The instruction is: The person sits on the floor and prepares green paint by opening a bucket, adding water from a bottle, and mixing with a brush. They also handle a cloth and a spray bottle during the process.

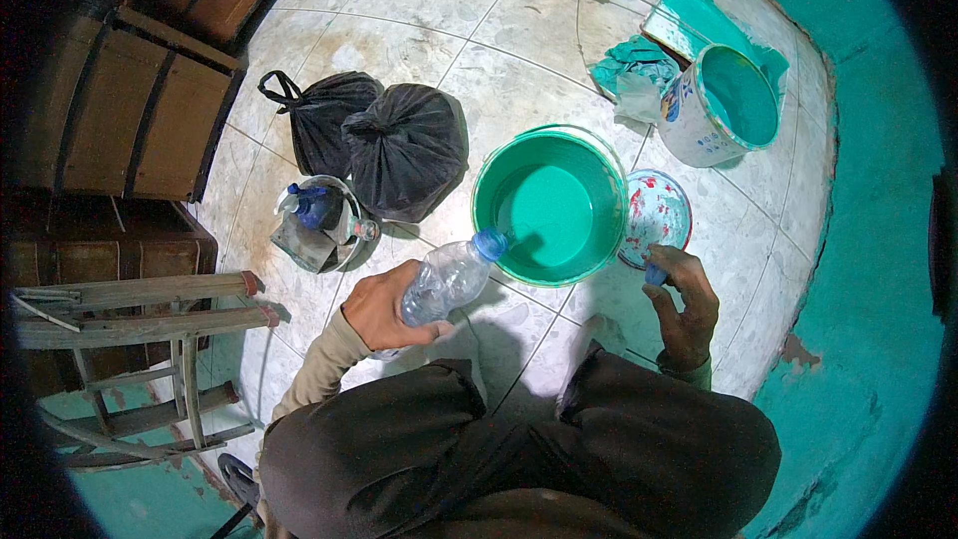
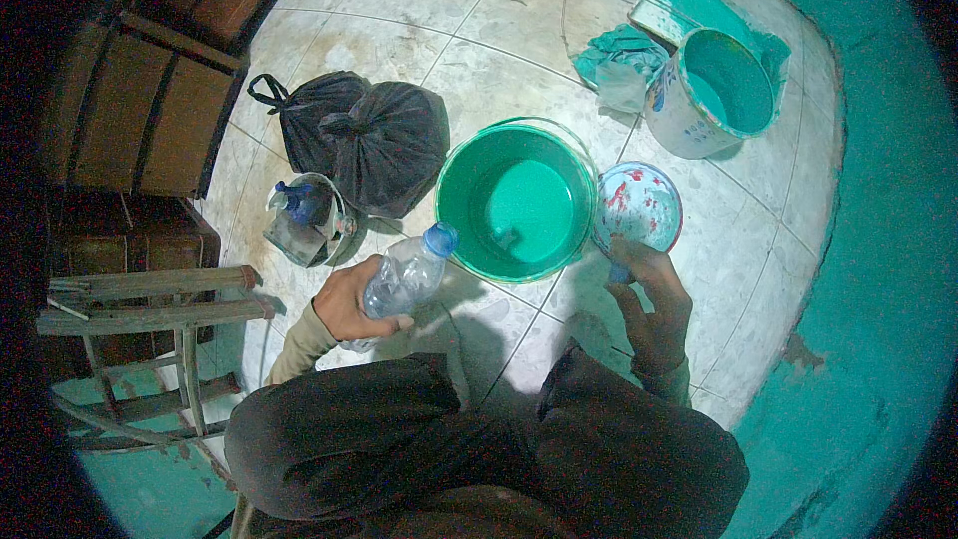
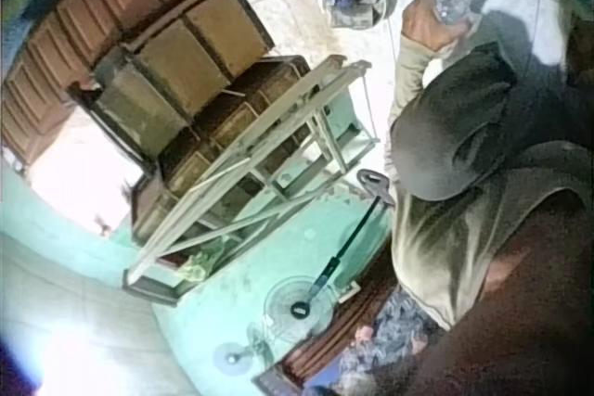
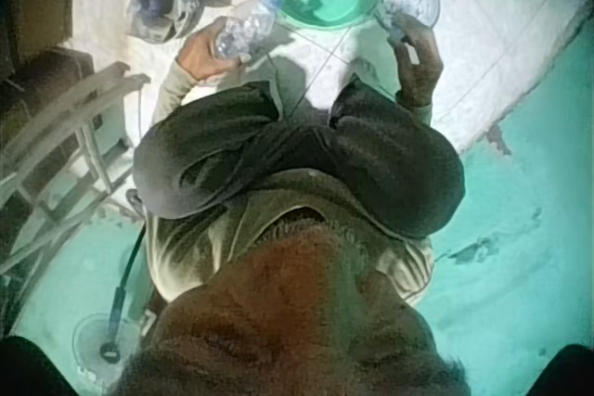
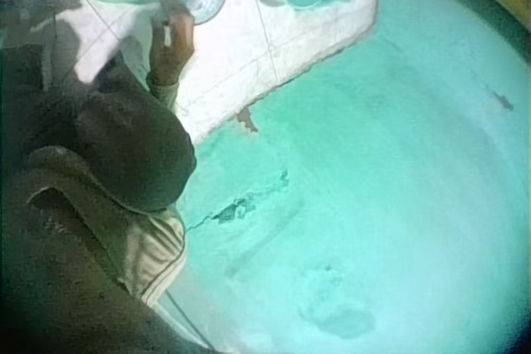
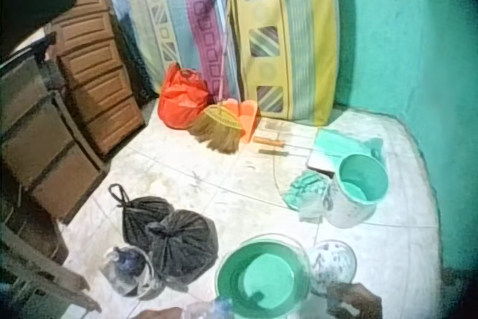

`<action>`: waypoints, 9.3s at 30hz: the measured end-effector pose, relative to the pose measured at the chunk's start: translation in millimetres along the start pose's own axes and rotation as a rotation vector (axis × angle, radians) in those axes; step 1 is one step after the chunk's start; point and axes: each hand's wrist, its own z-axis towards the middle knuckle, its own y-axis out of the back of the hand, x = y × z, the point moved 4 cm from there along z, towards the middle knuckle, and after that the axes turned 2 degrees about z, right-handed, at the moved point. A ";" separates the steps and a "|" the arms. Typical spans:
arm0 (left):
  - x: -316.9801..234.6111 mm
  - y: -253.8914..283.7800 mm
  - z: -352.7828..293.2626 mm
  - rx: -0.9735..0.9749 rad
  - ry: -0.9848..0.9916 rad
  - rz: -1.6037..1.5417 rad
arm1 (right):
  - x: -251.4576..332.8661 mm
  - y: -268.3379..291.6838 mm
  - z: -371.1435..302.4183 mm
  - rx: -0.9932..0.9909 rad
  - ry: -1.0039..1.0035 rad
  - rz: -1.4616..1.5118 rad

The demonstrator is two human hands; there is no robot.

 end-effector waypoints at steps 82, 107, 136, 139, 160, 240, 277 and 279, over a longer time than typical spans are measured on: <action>-19.3 27.6 18.3 0.043 -0.018 0.336 | -31.2 -16.9 -28.9 -0.005 -0.115 0.085; -6.6 -23.9 7.0 -0.202 -0.203 -0.211 | 104.2 -57.7 85.8 0.493 0.483 0.032; 24.4 -79.7 13.3 -0.374 -0.239 -0.379 | 124.1 -122.7 56.5 0.733 0.688 -0.371; 26.6 -82.4 12.4 -0.604 -0.289 -0.343 | 121.2 -131.5 53.1 0.690 0.570 -0.405; 63.9 -97.1 12.6 -0.668 -0.345 -0.333 | 119.9 -161.7 28.7 0.602 0.562 -0.357; 10.1 -63.9 81.4 -0.253 0.054 -0.883 | -167.7 78.4 56.9 -0.780 -0.400 0.536; 22.7 -68.4 77.6 -0.289 0.081 -1.002 | -174.2 140.9 99.9 -0.721 -0.651 0.366; 16.8 -66.8 78.0 -0.279 0.062 -1.047 | -171.3 147.4 95.1 -0.709 -0.674 0.311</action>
